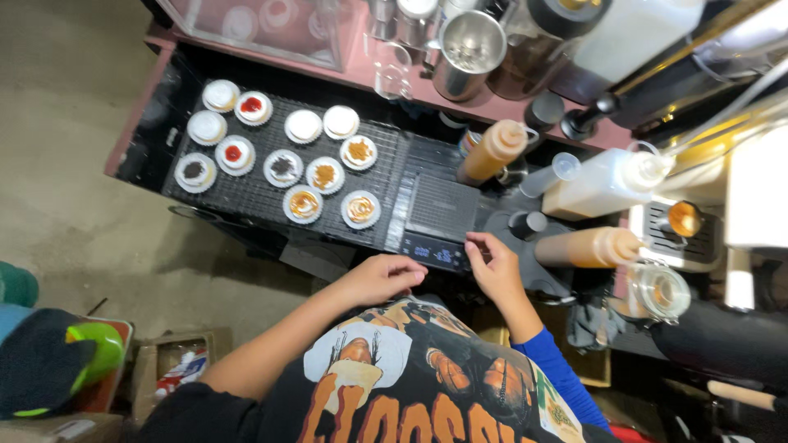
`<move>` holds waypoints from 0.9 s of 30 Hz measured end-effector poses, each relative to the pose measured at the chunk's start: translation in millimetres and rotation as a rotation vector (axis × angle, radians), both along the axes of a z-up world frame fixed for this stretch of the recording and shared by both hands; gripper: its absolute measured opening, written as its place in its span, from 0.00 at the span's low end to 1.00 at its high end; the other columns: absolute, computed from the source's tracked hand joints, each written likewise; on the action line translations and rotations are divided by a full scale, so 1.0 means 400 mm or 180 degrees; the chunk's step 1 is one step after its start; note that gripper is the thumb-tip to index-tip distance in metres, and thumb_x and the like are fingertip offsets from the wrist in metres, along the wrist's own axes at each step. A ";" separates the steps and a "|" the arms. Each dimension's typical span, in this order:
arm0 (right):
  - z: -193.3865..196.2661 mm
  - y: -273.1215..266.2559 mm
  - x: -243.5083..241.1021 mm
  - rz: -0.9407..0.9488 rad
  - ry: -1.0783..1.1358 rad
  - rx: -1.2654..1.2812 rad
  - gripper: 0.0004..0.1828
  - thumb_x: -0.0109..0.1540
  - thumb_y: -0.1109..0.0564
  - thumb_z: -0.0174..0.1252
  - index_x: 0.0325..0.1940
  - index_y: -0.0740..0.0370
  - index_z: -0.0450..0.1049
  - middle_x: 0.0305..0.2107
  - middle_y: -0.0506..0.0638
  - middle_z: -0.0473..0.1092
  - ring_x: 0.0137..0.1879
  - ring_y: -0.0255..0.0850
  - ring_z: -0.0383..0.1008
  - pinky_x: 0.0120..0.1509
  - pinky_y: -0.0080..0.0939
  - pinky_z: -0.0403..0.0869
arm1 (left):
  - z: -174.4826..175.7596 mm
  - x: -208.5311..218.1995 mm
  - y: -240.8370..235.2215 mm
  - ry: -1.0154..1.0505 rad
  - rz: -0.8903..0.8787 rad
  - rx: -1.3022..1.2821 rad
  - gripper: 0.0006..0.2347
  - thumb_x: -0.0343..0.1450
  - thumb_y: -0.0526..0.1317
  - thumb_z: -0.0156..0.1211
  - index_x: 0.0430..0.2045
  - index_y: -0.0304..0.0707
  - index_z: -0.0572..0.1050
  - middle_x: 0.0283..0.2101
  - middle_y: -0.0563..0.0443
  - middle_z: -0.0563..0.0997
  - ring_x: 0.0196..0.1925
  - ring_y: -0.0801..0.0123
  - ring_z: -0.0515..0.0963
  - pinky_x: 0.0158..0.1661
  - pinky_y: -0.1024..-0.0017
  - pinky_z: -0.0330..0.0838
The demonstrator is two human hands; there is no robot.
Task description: The person decorates cupcakes on a wire rack by spooning red jam onto the frosting of several cupcakes. They handle a jar of jam, a spoon, and the cupcakes, then place the jar back and wipe their hands.
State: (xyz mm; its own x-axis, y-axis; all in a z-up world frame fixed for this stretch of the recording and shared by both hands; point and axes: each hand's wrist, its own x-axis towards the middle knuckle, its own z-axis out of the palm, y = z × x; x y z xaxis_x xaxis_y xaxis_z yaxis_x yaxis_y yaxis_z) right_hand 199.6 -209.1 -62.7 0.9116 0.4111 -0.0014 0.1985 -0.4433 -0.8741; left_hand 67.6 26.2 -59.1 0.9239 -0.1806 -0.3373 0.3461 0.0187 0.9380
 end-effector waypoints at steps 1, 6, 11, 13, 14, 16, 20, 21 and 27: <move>0.003 0.026 0.007 -0.0063 0.0095 -0.0060 0.12 0.65 0.55 0.60 0.49 0.64 0.79 0.34 0.52 0.79 0.40 0.37 0.78 0.46 0.35 0.75 | 0.010 -0.006 0.024 -0.0046 -0.0014 0.0116 0.14 0.73 0.44 0.62 0.46 0.34 0.81 0.36 0.53 0.85 0.34 0.79 0.81 0.37 0.77 0.76; 0.043 0.178 0.041 0.0195 -0.0369 0.0035 0.10 0.65 0.57 0.61 0.47 0.65 0.78 0.35 0.52 0.79 0.40 0.33 0.78 0.47 0.34 0.75 | 0.088 -0.031 0.176 -0.0147 -0.0019 0.0503 0.08 0.70 0.41 0.68 0.33 0.33 0.84 0.25 0.55 0.81 0.25 0.84 0.73 0.28 0.81 0.68; 0.047 0.381 0.121 0.0353 -0.0436 0.0034 0.09 0.65 0.57 0.60 0.46 0.64 0.79 0.33 0.50 0.78 0.39 0.33 0.78 0.43 0.34 0.75 | 0.109 -0.035 0.356 -0.0290 0.0352 0.0632 0.08 0.66 0.39 0.71 0.24 0.35 0.78 0.22 0.61 0.77 0.22 0.86 0.71 0.24 0.83 0.66; 0.027 0.465 0.173 0.0256 -0.0385 -0.0161 0.09 0.65 0.56 0.61 0.45 0.63 0.80 0.29 0.50 0.78 0.36 0.35 0.76 0.42 0.34 0.74 | 0.103 -0.038 0.417 -0.0305 0.0492 0.0607 0.07 0.65 0.38 0.71 0.24 0.36 0.77 0.21 0.63 0.76 0.22 0.87 0.69 0.24 0.83 0.65; 0.015 0.503 0.201 0.0265 -0.0415 -0.0137 0.08 0.65 0.56 0.61 0.44 0.63 0.79 0.31 0.49 0.78 0.37 0.34 0.77 0.43 0.34 0.75 | 0.100 -0.039 0.447 -0.0330 0.0536 0.0660 0.07 0.65 0.38 0.71 0.25 0.36 0.78 0.21 0.64 0.76 0.22 0.87 0.69 0.24 0.83 0.65; -0.014 0.558 0.251 0.0274 -0.0465 -0.0101 0.08 0.65 0.56 0.61 0.42 0.63 0.79 0.33 0.47 0.79 0.38 0.32 0.79 0.44 0.33 0.75 | 0.095 -0.044 0.499 -0.0302 0.0546 0.0802 0.07 0.65 0.39 0.71 0.25 0.36 0.78 0.20 0.62 0.75 0.21 0.86 0.68 0.23 0.82 0.64; -0.082 0.586 0.298 0.0173 -0.0125 -0.0174 0.08 0.65 0.57 0.60 0.44 0.64 0.79 0.31 0.47 0.78 0.36 0.33 0.76 0.42 0.35 0.75 | 0.086 -0.066 0.602 -0.0130 0.0552 0.0904 0.06 0.66 0.39 0.71 0.27 0.36 0.79 0.20 0.58 0.75 0.21 0.85 0.67 0.23 0.81 0.63; -0.096 0.587 0.308 0.0209 0.0021 -0.0103 0.08 0.65 0.57 0.59 0.44 0.64 0.78 0.32 0.47 0.78 0.36 0.32 0.77 0.43 0.35 0.76 | 0.084 -0.066 0.627 -0.0105 0.0601 0.0864 0.06 0.66 0.39 0.70 0.27 0.36 0.79 0.21 0.57 0.75 0.22 0.85 0.67 0.24 0.81 0.64; -0.129 0.569 0.306 0.0097 0.0100 -0.0300 0.10 0.65 0.58 0.59 0.48 0.65 0.77 0.35 0.48 0.78 0.39 0.33 0.78 0.45 0.36 0.76 | 0.106 -0.036 0.754 -0.0477 0.1098 0.0934 0.14 0.68 0.40 0.65 0.46 0.38 0.75 0.36 0.51 0.83 0.37 0.74 0.81 0.36 0.76 0.76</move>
